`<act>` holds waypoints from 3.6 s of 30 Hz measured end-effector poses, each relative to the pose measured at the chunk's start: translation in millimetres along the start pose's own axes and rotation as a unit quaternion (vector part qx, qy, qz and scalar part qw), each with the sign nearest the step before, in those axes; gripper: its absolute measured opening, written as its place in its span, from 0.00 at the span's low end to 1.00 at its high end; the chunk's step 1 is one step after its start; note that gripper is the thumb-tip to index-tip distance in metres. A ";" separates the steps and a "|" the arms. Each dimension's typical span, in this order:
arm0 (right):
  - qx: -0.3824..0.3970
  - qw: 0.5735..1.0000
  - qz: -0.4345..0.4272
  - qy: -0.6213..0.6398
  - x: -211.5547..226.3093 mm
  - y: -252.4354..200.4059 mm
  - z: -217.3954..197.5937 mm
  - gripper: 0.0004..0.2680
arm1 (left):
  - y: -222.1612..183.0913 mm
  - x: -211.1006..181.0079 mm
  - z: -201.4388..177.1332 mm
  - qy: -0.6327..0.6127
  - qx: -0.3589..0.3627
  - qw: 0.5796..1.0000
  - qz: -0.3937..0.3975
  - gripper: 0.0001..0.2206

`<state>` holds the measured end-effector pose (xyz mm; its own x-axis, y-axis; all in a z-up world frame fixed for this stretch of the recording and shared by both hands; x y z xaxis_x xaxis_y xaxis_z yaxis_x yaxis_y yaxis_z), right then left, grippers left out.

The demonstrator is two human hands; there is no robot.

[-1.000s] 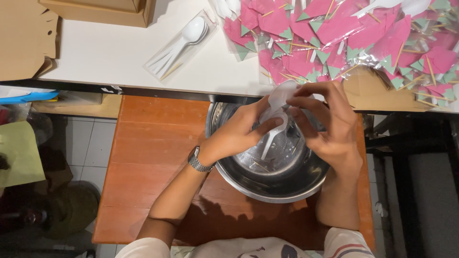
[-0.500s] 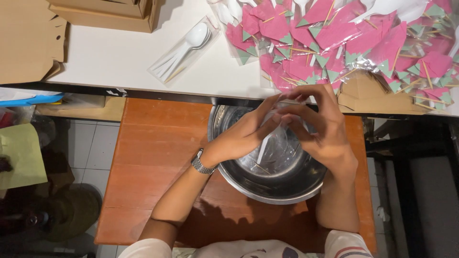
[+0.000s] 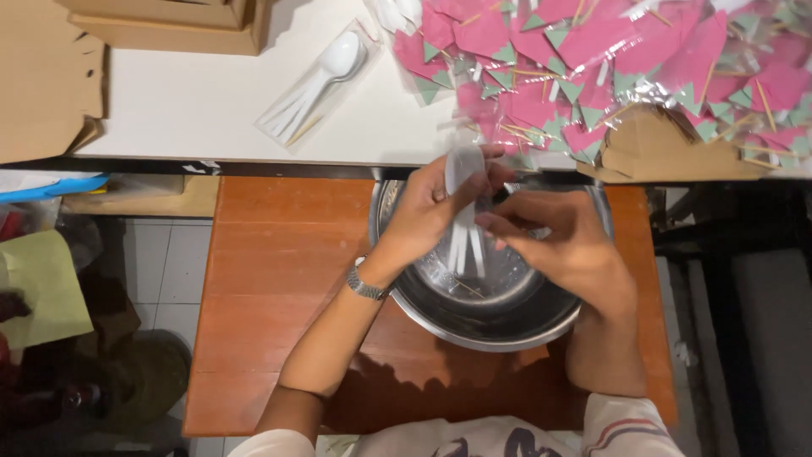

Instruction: Packaging plastic spoons and paper decorations into small clear plastic bags.

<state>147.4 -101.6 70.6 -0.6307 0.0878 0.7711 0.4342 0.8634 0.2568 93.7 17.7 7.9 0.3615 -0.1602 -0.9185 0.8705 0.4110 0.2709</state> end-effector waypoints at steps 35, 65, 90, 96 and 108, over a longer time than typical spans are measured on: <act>-0.286 0.942 -0.164 0.060 52.7 -44.8 -65.1 0.11 | -13.9 -62.6 1.1 0.115 0.100 0.988 0.031 0.17; 0.250 0.852 0.236 -0.394 -156.5 -41.6 32.2 0.09 | -1.1 -30.1 -19.8 0.061 -0.027 0.995 0.070 0.17; 0.256 0.898 0.247 -0.257 -98.6 -19.9 23.3 0.15 | -12.2 -51.9 -11.2 0.083 0.008 0.996 0.028 0.19; 0.089 0.989 -0.089 -0.082 49.5 -21.6 -39.7 0.03 | -14.7 -57.8 -6.2 0.128 0.044 0.988 0.074 0.19; -0.007 0.957 -0.227 -0.183 84.5 13.9 -12.1 0.10 | -18.0 -73.7 -2.0 0.146 0.072 0.983 0.087 0.14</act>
<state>107.9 -88.2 146.4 -0.9378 -0.1250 0.3239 0.0690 0.8472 0.5267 50.8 23.9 70.2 0.4157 0.1733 -0.8928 0.8504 0.2740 0.4492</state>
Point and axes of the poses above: each hand's wrist, its own y-axis towards the middle knuckle, its own z-axis out of the palm, x = y × z, the point moved 9 cm from there along y, towards the middle knuckle, and after that the axes turned 2 degrees about z, right-handed, at the moved point
